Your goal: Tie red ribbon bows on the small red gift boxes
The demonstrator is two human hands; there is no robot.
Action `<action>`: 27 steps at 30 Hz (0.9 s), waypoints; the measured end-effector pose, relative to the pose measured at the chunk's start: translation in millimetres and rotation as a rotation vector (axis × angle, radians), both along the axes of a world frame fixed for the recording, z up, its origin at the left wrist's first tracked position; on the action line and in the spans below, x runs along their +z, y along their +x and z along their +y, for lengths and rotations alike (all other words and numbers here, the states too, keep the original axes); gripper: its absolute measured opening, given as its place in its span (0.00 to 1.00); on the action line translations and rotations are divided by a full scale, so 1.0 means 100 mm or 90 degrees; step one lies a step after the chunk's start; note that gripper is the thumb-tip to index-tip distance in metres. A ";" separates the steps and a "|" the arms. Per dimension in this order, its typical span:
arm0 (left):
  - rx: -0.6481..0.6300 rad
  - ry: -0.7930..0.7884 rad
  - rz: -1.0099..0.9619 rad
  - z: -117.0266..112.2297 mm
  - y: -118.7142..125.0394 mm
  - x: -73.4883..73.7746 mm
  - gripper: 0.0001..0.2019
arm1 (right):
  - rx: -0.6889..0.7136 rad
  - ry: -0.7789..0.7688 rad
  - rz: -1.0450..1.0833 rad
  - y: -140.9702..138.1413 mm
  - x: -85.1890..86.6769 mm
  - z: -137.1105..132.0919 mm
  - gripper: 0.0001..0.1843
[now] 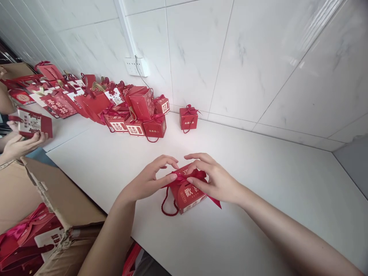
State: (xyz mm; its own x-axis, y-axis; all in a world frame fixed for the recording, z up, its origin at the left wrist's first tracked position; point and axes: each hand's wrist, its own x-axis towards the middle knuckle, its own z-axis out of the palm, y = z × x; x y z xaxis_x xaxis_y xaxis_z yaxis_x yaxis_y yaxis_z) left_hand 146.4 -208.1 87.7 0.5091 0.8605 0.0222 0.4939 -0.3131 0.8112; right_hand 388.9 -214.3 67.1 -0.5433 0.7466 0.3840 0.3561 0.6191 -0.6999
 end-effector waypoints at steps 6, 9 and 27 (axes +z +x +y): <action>-0.059 -0.044 -0.024 0.14 0.05 -0.13 0.09 | -0.038 -0.015 0.036 -0.10 -0.18 -0.05 0.04; -0.069 -0.049 -0.038 0.17 0.06 -0.18 0.11 | -0.053 -0.027 0.050 -0.11 -0.19 -0.06 0.04; 0.019 0.032 -0.065 0.09 0.20 -0.32 0.13 | -0.099 -0.044 -0.020 -0.19 -0.18 -0.08 0.03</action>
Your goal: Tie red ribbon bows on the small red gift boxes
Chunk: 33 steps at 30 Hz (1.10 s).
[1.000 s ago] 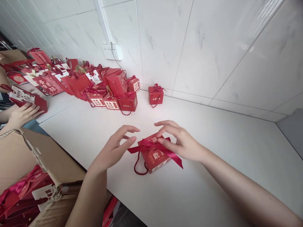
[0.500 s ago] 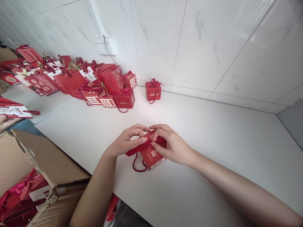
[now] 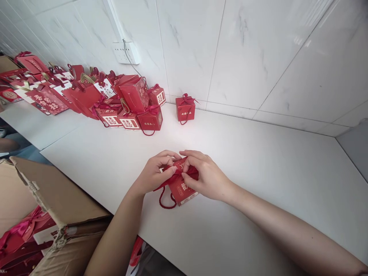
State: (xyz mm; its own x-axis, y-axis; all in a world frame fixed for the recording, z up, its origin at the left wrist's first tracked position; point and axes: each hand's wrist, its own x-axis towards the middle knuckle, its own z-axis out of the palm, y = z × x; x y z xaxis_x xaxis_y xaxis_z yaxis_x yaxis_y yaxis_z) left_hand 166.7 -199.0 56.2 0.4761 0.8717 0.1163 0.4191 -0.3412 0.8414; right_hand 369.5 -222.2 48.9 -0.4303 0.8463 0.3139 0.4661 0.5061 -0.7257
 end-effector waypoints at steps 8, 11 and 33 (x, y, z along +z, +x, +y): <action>0.108 0.348 0.234 -0.11 0.04 -0.02 0.10 | -0.009 0.017 -0.016 0.01 0.00 -0.01 0.03; 0.125 0.474 0.343 -0.13 0.04 0.01 0.08 | -0.018 0.022 -0.022 0.00 -0.02 -0.01 0.02; 0.240 -0.044 0.032 -0.09 0.03 0.08 0.16 | 0.067 -0.313 0.020 0.41 0.15 0.23 0.18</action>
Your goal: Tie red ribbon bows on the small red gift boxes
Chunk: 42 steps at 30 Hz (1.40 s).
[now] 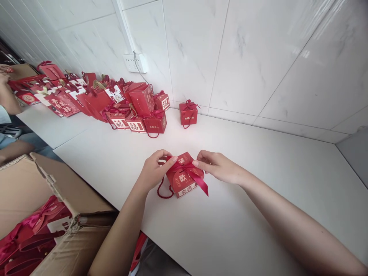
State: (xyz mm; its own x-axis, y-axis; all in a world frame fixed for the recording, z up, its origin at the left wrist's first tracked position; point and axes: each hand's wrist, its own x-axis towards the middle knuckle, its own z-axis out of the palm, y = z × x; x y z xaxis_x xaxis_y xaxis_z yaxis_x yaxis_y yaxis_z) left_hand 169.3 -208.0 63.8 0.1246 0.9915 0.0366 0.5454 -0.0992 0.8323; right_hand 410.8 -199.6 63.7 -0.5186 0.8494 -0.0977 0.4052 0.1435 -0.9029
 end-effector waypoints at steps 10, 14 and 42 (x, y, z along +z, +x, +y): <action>0.187 0.117 0.316 -0.23 -0.03 0.30 0.19 | 0.141 -0.152 0.092 0.11 0.11 0.01 0.24; 0.139 0.071 0.412 -0.45 -0.02 0.52 0.27 | 0.270 -0.140 0.072 0.17 0.21 -0.03 0.22; -0.318 0.022 0.062 0.74 0.10 0.17 0.37 | -0.029 -0.089 0.467 0.00 -0.95 0.36 0.42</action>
